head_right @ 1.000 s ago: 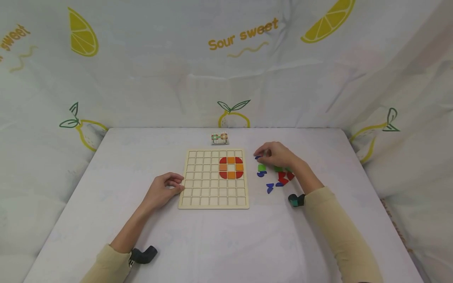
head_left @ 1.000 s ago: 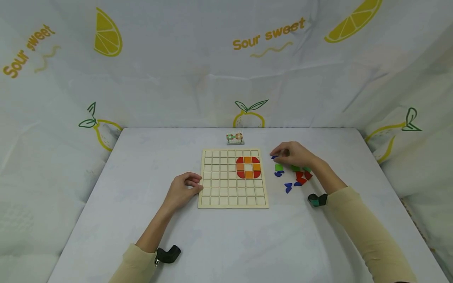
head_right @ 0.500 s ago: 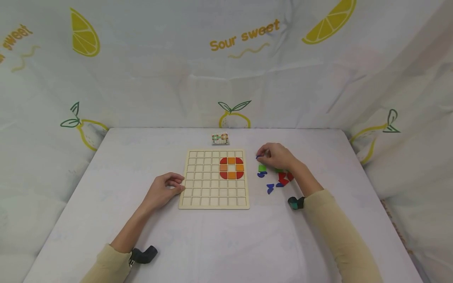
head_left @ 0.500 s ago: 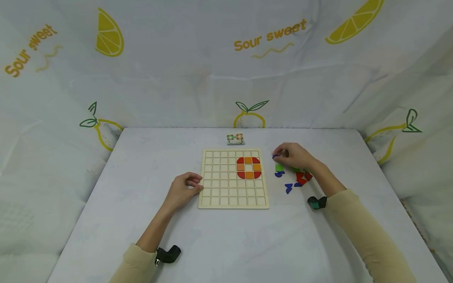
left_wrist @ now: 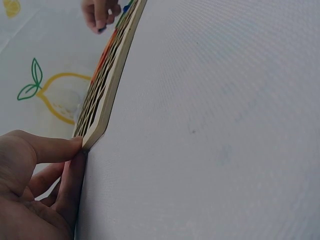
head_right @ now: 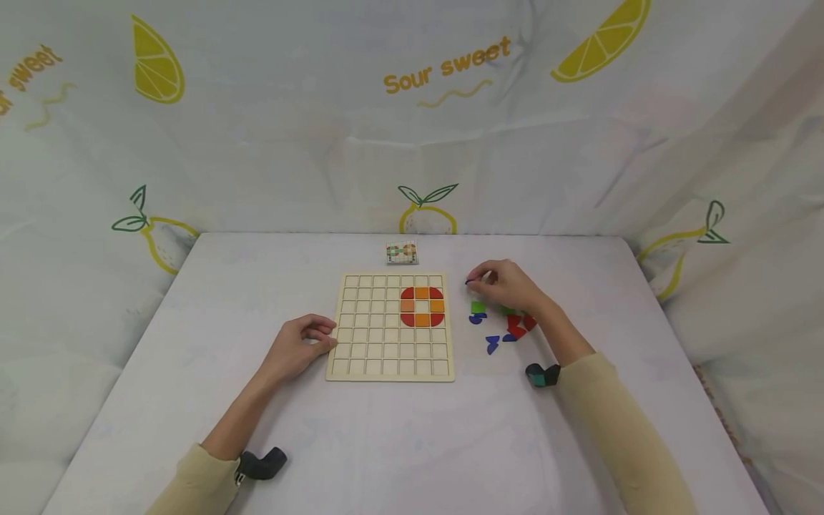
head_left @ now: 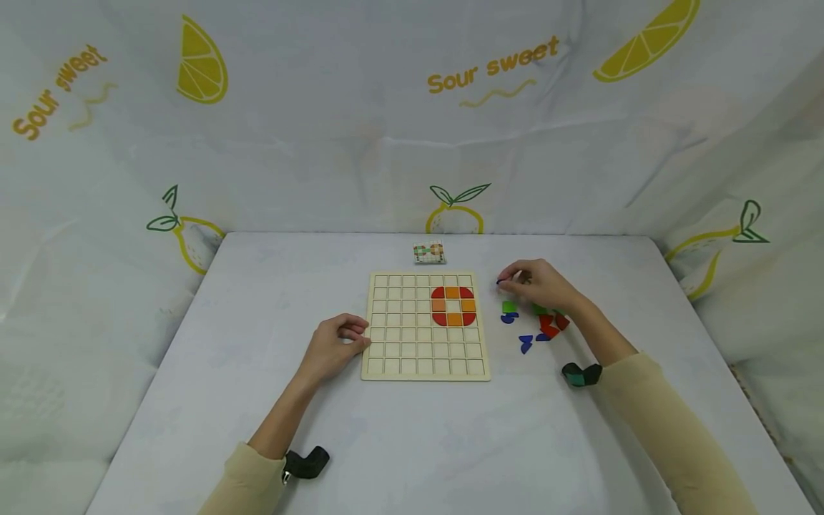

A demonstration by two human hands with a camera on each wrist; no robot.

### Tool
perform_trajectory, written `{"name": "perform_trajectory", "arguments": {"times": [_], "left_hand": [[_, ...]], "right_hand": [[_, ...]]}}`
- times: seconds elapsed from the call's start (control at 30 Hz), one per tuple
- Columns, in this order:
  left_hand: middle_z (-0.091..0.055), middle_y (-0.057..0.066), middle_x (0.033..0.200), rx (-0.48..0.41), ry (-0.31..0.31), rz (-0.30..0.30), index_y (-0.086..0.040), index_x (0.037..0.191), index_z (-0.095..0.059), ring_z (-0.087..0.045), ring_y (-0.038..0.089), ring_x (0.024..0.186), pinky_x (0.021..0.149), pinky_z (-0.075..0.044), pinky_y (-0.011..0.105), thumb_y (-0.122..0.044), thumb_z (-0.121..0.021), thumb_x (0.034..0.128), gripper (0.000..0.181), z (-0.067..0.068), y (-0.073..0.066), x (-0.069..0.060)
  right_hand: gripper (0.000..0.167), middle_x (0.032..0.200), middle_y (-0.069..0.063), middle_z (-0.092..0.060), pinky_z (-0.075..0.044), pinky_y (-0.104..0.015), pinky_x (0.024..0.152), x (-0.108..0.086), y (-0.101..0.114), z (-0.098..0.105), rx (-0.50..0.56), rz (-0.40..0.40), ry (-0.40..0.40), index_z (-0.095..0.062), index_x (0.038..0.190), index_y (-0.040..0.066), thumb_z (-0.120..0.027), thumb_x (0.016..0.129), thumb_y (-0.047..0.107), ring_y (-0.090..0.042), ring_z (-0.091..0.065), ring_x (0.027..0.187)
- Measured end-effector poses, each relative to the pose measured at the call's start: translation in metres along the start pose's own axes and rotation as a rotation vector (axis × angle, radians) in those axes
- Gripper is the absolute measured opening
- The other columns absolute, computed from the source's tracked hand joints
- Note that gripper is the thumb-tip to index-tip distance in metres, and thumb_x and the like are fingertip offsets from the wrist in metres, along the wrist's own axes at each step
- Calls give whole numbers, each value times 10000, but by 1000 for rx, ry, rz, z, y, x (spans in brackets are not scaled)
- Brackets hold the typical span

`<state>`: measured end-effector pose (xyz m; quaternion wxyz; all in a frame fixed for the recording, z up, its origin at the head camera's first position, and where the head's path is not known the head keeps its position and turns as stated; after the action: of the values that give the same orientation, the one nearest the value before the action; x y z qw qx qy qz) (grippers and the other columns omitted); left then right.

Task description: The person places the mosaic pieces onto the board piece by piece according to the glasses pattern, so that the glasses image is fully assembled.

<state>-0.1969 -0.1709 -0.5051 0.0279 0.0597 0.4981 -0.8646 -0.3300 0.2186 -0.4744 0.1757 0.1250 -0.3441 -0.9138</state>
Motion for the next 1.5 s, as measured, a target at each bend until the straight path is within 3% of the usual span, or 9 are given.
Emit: {"name": "perform_trajectory", "arguments": {"times": [0.37, 0.7, 0.97, 1.13, 1.5], "left_hand": [[-756, 110, 1098, 1, -7, -8, -56, 1210, -753, -706, 153, 941, 822, -526, 230, -100, -829, 933, 290, 1, 0, -2], [-759, 102, 1106, 5, -7, -4, -65, 1215, -753, -708, 153, 947, 846, -528, 243, -105, -826, 937, 290, 0, -1, 1], [-757, 94, 1102, 8, -7, 5, -68, 1213, -754, -704, 147, 945, 846, -530, 245, -103, -833, 929, 296, -1, -1, 0], [-757, 96, 1105, 7, -9, 10, -68, 1213, -753, -706, 152, 949, 851, -530, 244, -103, -833, 931, 296, 0, 0, 0], [-760, 118, 1104, -5, -10, 0, -59, 1206, -758, -710, 154, 951, 831, -520, 229, -89, -820, 938, 277, 1, 0, -1]], "right_hand": [[199, 1174, -109, -788, -558, -200, 774, -9, 28, -14, 54, 68, 14, -771, 1180, 92, -741, 1038, 229, -241, -669, 975], [134, 1024, -47, -818, -568, -232, 700, -24, 59, -33, 47, 200, 57, -815, 1102, 107, -803, 989, 177, -103, -692, 805], [77, 942, 37, -786, -537, -217, 725, -35, 72, -55, -77, 192, 132, -805, 1039, 129, -810, 979, 178, -101, -627, 807], [57, 884, 29, -751, -530, -218, 726, -39, 74, -62, -112, 198, 130, -777, 997, 119, -811, 968, 155, -102, -605, 786], [99, 884, -11, -718, -517, -201, 706, -33, 65, -62, -24, 147, 150, -763, 980, 90, -834, 951, 151, -122, -599, 766]]}}
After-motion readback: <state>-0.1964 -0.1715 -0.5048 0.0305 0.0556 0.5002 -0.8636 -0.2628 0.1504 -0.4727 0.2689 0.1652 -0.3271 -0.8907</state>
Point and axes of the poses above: each hand's wrist, its own x-axis towards the middle knuckle, its own z-axis out of the back of the hand, y = z × x, the point moved 8 cm from there along x, towards the middle knuckle
